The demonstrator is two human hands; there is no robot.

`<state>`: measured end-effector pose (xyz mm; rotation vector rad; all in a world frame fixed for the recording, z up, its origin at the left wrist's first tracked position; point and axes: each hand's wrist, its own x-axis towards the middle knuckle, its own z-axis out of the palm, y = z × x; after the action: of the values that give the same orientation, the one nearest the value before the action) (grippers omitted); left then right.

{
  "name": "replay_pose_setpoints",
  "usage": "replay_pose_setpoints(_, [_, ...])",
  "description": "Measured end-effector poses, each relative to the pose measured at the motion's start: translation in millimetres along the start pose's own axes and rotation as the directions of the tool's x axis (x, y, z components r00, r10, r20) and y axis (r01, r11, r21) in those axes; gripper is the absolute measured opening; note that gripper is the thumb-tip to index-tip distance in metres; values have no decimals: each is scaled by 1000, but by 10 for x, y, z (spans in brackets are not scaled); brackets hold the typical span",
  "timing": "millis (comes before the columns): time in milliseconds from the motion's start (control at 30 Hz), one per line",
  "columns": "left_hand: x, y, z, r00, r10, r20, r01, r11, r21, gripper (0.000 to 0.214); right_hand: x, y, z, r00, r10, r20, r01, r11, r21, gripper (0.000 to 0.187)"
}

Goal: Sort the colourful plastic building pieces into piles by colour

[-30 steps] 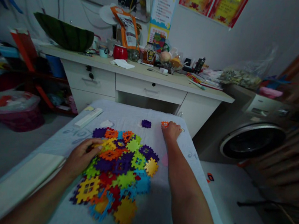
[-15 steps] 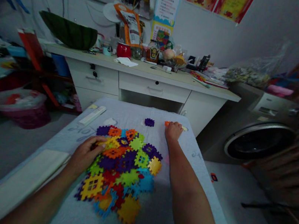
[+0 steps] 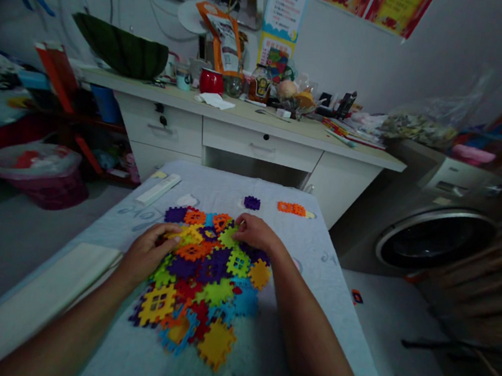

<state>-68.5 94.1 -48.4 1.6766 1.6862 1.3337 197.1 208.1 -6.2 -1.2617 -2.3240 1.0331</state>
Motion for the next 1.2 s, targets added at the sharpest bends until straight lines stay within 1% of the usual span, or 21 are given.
replay_pose_setpoints(67, [-1, -11, 4, 1000, -3, 0, 3, 1000, 2, 29, -20, -48, 96, 997, 9, -83, -14, 998, -62, 30])
replay_pose_setpoints(100, [0, -22, 6, 1000, -4, 1, 4, 1000, 4, 29, -30, -67, 127, 995, 10, -97, -17, 998, -68, 30])
replay_pose_setpoints(200, [8, -67, 11, 1000, 2, 0, -2, 1000, 18, 30, -70, -119, 140, 996, 26, -88, -25, 1000, 20, 30])
replay_pose_setpoints(267, [15, -93, 13, 1000, 12, 1, -12, 1000, 22, 30, -115, -132, 86, 994, 44, -96, -34, 994, 106, 28])
replay_pose_setpoints(300, [19, -103, 15, 1000, 15, 4, -15, 1000, 22, 31, -143, -122, 43, 992, 51, -118, -32, 987, 154, 26])
replay_pose_setpoints(367, [22, -113, 17, 1000, 18, 10, -18, 1000, 18, 31, -213, -51, -70, 977, 75, -201, -22, 966, 256, 24])
replay_pose_setpoints(400, [22, -115, 19, 1000, 17, 13, -18, 1000, 18, 31, -254, 14, -138, 960, 98, -263, -17, 956, 294, 24])
replay_pose_setpoints(467, [18, -116, 21, 1000, 13, 14, -13, 1000, 20, 31, -347, 201, -288, 900, 173, -400, -38, 946, 322, 25])
replay_pose_setpoints(500, [16, -117, 21, 1000, 11, 14, -11, 1000, 20, 31, -397, 314, -365, 854, 215, -474, -68, 949, 307, 24])
replay_pose_setpoints(533, [14, -118, 22, 1000, 9, 14, -9, 1000, 18, 32, -449, 433, -438, 804, 271, -529, -130, 949, 289, 24])
replay_pose_setpoints(567, [13, -118, 22, 1000, 7, 16, -7, 1000, 16, 32, -501, 550, -505, 744, 326, -583, -194, 941, 278, 24])
replay_pose_setpoints(667, [15, -109, 19, 1000, 8, 21, -8, 1000, 8, 34, -653, 830, -634, 568, 456, -685, -407, 879, 248, 28])
replay_pose_setpoints(700, [18, -103, 18, 1000, 10, 20, -10, 1000, 7, 34, -699, 889, -649, 525, 477, -705, -459, 856, 238, 30])
replay_pose_setpoints(733, [21, -96, 16, 1000, 13, 18, -13, 1000, 7, 34, -740, 929, -650, 498, 485, -719, -498, 839, 220, 30])
replay_pose_setpoints(767, [24, -89, 13, 1000, 16, 16, -16, 1000, 7, 34, -776, 953, -639, 487, 481, -729, -530, 826, 191, 31])
replay_pose_setpoints(800, [26, -82, 11, 1000, 19, 14, -19, 1000, 8, 34, -804, 961, -618, 489, 472, -734, -558, 816, 153, 32])
replay_pose_setpoints(867, [27, -71, 6, 1000, 22, 11, -22, 1000, 15, 34, -834, 943, -558, 510, 448, -734, -618, 785, 49, 36])
replay_pose_setpoints(967, [21, -60, 6, 1000, 14, 9, -15, 1000, 23, 34, -815, 873, -468, 541, 445, -714, -695, 714, -81, 48])
replay_pose_setpoints(1033, [15, -55, 8, 1000, 6, 8, -6, 1000, 17, 34, -773, 829, -426, 552, 459, -697, -722, 680, -124, 52])
replay_pose_setpoints(1100, [11, -53, 11, 1000, 0, 5, 0, 1000, 9, 33, -727, 805, -399, 553, 467, -691, -740, 655, -150, 51])
replay_pose_setpoints(1200, [13, -61, 12, 1000, 3, -2, -3, 1000, 13, 32, -680, 807, -376, 541, 450, -711, -742, 652, -152, 48])
